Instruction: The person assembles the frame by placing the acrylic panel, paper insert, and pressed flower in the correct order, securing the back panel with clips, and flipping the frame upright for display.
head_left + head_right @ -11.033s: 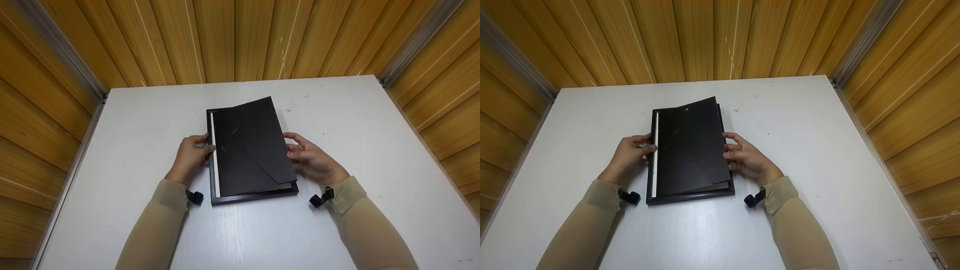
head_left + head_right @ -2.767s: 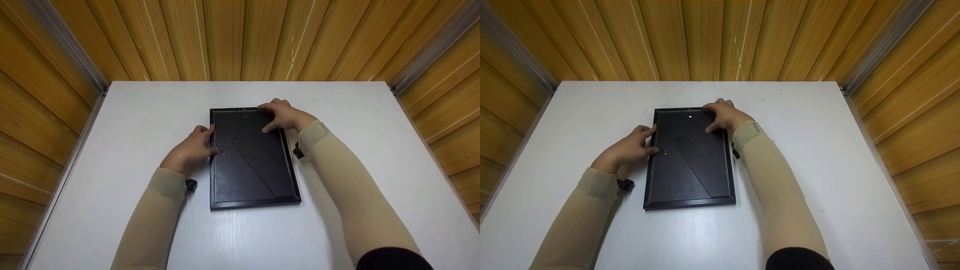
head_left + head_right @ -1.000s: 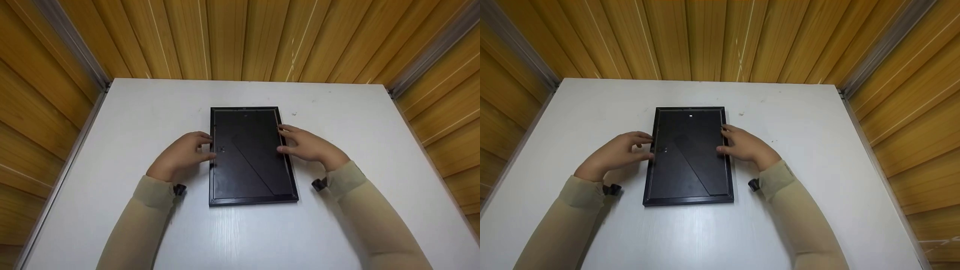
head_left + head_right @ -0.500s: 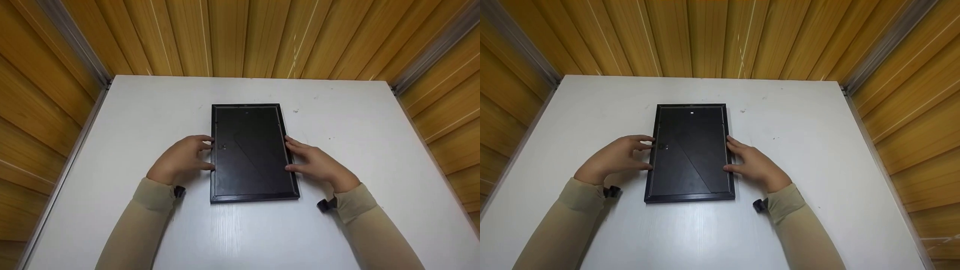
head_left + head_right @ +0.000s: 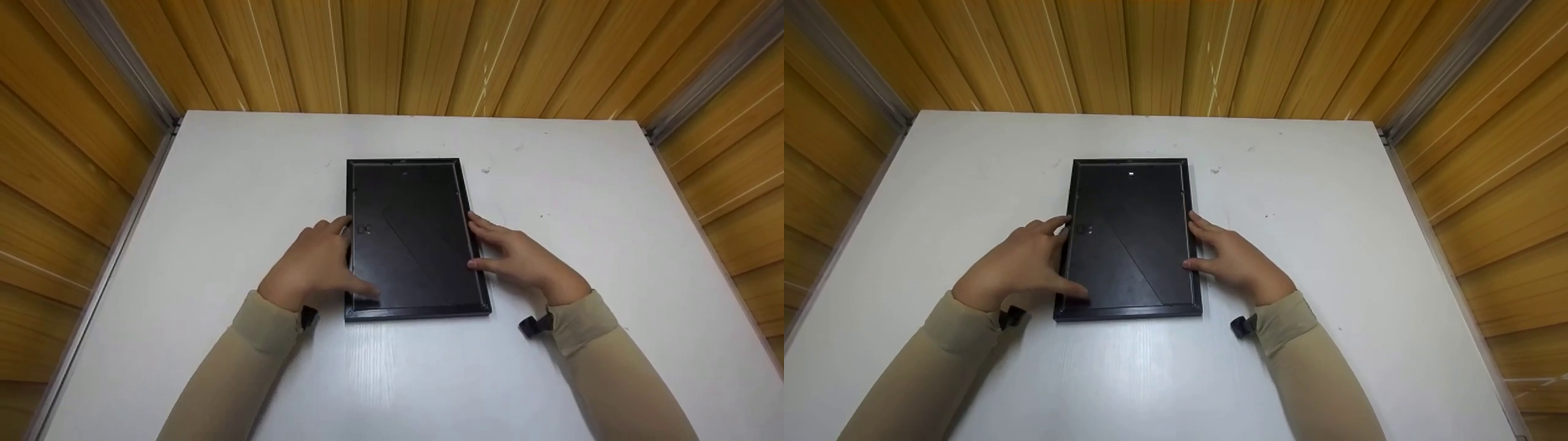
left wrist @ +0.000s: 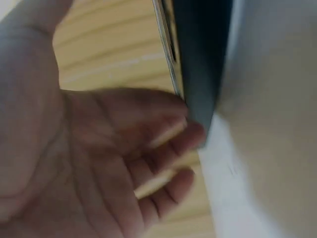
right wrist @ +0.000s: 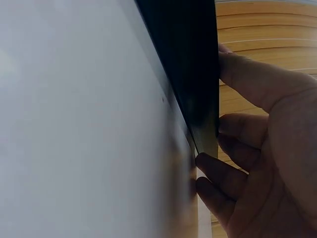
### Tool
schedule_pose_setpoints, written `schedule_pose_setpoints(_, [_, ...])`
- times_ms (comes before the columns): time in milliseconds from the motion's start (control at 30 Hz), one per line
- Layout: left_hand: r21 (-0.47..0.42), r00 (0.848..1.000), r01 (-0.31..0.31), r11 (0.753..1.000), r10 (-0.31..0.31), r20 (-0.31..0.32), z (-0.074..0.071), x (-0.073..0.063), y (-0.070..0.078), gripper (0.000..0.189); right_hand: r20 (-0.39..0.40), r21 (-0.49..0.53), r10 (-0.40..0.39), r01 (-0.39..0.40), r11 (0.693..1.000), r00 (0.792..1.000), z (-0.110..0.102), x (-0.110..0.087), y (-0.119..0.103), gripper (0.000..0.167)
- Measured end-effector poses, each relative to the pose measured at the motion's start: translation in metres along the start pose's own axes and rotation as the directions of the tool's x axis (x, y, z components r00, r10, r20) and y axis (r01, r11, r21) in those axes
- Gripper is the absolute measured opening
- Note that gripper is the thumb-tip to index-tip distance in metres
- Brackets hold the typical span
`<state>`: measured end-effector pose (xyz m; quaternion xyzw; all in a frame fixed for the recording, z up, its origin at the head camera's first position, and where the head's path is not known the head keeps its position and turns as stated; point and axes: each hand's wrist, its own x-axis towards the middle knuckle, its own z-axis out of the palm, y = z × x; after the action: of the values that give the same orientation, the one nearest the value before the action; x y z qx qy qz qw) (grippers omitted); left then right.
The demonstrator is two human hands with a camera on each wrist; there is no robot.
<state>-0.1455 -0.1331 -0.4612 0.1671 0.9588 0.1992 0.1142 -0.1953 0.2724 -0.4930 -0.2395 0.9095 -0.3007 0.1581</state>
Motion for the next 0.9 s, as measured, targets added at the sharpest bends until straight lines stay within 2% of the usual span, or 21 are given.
schedule_pose_setpoints(33, [0.024,1.000,0.012,1.000,-0.012,0.006,0.002,-0.001,0.005,0.128,-0.002,0.001,0.000,0.000,1.000,1.000,-0.001,0.000,0.000,0.091])
schedule_pose_setpoints(100, [0.064,0.999,0.040,0.997,-0.041,0.019,0.006,-0.003,0.013,0.135,-0.005,0.005,-0.004,0.004,1.000,1.000,-0.002,0.001,0.000,0.090])
schedule_pose_setpoints(267, [0.149,0.997,0.073,0.986,-0.077,0.024,0.014,-0.004,0.021,0.116,0.000,0.012,-0.007,0.007,1.000,1.000,-0.002,0.001,0.000,0.091])
schedule_pose_setpoints(467, [0.208,0.997,0.074,0.975,-0.080,0.016,0.017,-0.003,0.024,0.133,0.015,0.008,0.003,-0.003,1.000,1.000,-0.002,0.000,0.001,0.092])
schedule_pose_setpoints(567, [0.227,0.997,0.069,0.971,-0.072,0.003,0.017,-0.002,0.024,0.131,0.016,0.006,0.011,-0.011,1.000,1.000,-0.002,0.000,0.001,0.092])
schedule_pose_setpoints(667, [0.236,0.998,0.067,0.969,-0.066,-0.009,0.018,-0.002,0.022,0.123,0.013,0.006,0.014,-0.014,1.000,1.000,-0.001,0.000,0.001,0.091])
schedule_pose_setpoints(767, [0.210,0.997,0.069,0.975,-0.064,-0.033,0.018,0.000,0.019,0.132,-0.003,-0.004,0.014,-0.014,1.000,1.000,0.000,0.001,0.000,0.090])
schedule_pose_setpoints(900, [0.157,0.994,0.051,0.986,-0.034,-0.107,0.020,0.001,0.016,0.130,-0.049,-0.035,0.031,-0.033,0.999,0.998,0.003,0.004,0.001,0.087])
